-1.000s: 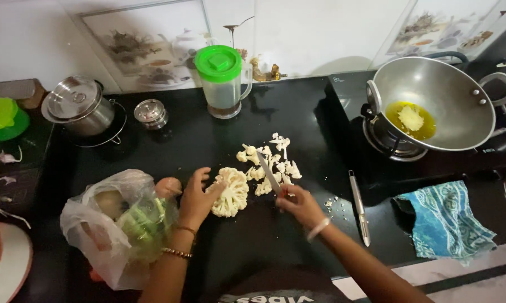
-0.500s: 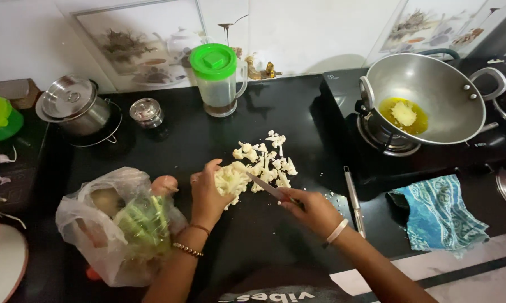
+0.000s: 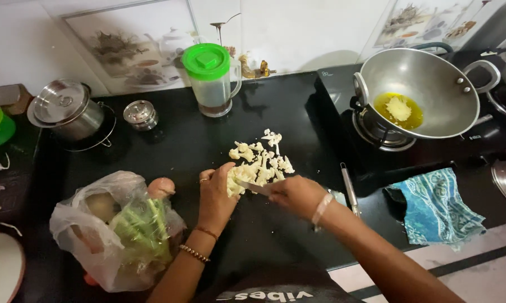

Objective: The recorder is cutting a head of cauliflower into smaller florets using a kitchen knife on a kitchen counter.

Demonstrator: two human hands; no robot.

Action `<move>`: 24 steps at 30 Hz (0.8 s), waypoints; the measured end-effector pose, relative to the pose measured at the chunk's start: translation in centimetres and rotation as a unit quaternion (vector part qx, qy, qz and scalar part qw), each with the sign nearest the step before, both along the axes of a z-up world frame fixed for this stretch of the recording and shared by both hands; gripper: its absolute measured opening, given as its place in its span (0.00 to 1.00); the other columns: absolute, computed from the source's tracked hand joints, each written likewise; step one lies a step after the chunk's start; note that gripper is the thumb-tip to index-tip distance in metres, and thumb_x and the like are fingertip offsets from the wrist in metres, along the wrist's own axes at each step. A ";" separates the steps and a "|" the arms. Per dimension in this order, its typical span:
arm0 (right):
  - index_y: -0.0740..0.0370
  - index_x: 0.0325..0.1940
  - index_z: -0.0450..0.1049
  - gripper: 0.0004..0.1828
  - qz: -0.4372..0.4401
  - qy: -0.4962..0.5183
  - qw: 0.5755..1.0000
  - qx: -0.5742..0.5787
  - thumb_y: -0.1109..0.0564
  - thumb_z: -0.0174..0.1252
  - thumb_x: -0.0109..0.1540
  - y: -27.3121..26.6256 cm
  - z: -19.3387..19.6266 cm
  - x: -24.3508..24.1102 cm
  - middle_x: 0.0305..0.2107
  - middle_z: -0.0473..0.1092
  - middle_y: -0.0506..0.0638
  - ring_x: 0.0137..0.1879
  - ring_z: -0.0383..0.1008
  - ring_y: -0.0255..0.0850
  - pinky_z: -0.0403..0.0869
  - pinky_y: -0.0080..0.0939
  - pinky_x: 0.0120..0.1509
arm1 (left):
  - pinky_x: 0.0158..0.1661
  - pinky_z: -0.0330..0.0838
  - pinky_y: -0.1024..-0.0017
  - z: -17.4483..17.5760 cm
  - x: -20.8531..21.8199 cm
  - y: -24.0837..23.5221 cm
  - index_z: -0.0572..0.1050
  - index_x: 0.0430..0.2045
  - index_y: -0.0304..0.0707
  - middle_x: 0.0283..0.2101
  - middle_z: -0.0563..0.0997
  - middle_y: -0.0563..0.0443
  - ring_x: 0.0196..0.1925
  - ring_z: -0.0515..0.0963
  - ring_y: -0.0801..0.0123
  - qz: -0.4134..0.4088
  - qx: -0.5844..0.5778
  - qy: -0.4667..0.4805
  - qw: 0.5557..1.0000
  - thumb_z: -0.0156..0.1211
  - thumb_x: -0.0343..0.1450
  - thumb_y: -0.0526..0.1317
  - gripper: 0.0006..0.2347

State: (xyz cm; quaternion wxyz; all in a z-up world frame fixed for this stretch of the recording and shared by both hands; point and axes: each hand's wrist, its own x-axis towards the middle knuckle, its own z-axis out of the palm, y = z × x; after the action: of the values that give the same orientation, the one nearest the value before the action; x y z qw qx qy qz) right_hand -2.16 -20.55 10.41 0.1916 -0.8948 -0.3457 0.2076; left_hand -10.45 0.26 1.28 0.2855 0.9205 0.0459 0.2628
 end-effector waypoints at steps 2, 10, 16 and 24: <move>0.46 0.55 0.80 0.18 0.005 0.010 1.000 -0.023 0.47 0.58 0.62 1.1 0.8 0.6 0.36 0.80 0.52 0.43 0.80 0.50 0.76 0.49 0.51 | 0.58 0.63 0.57 0.1 -0.2 0.0 0.67 0.57 0.42 0.49 0.79 0.47 0.54 0.72 0.52 -0.003 0.006 0.005 1.000 0.72 0.55 0.26 0.34; 0.63 0.38 0.82 0.14 0.193 -0.080 0.948 -0.242 0.50 0.57 0.63 7.7 3.6 3.5 0.33 0.79 0.59 0.39 0.81 0.55 0.78 0.55 0.44 | 0.53 0.68 0.59 0.6 -0.3 -0.6 0.71 0.54 0.40 0.49 0.77 0.46 0.52 0.71 0.50 0.002 -0.002 -0.009 1.000 0.75 0.52 0.27 0.33; 0.74 0.35 0.80 0.29 0.228 -0.047 0.922 -0.311 0.41 0.56 0.67 11.6 7.0 3.6 0.30 0.79 0.62 0.36 0.81 0.54 0.76 0.53 0.41 | 0.54 0.67 0.58 1.1 -1.1 0.5 0.72 0.51 0.40 0.51 0.78 0.48 0.54 0.70 0.50 -0.024 -0.050 -0.008 0.998 0.75 0.52 0.28 0.31; 0.72 0.35 0.82 0.13 0.244 -0.001 0.922 -0.302 0.56 0.59 0.62 13.2 2.4 5.5 0.28 0.79 0.58 0.36 0.83 0.49 0.79 0.49 0.38 | 0.56 0.66 0.58 -1.1 -1.0 0.9 0.71 0.52 0.41 0.51 0.78 0.50 0.56 0.71 0.53 -0.030 -0.092 -0.027 0.995 0.77 0.53 0.31 0.31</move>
State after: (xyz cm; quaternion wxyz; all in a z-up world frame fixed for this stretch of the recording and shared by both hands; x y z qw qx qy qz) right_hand 3.38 -7.36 12.76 -0.1446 -0.7983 -0.4748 0.3411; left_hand -11.41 1.13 0.21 0.3776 0.8840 0.0347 0.2732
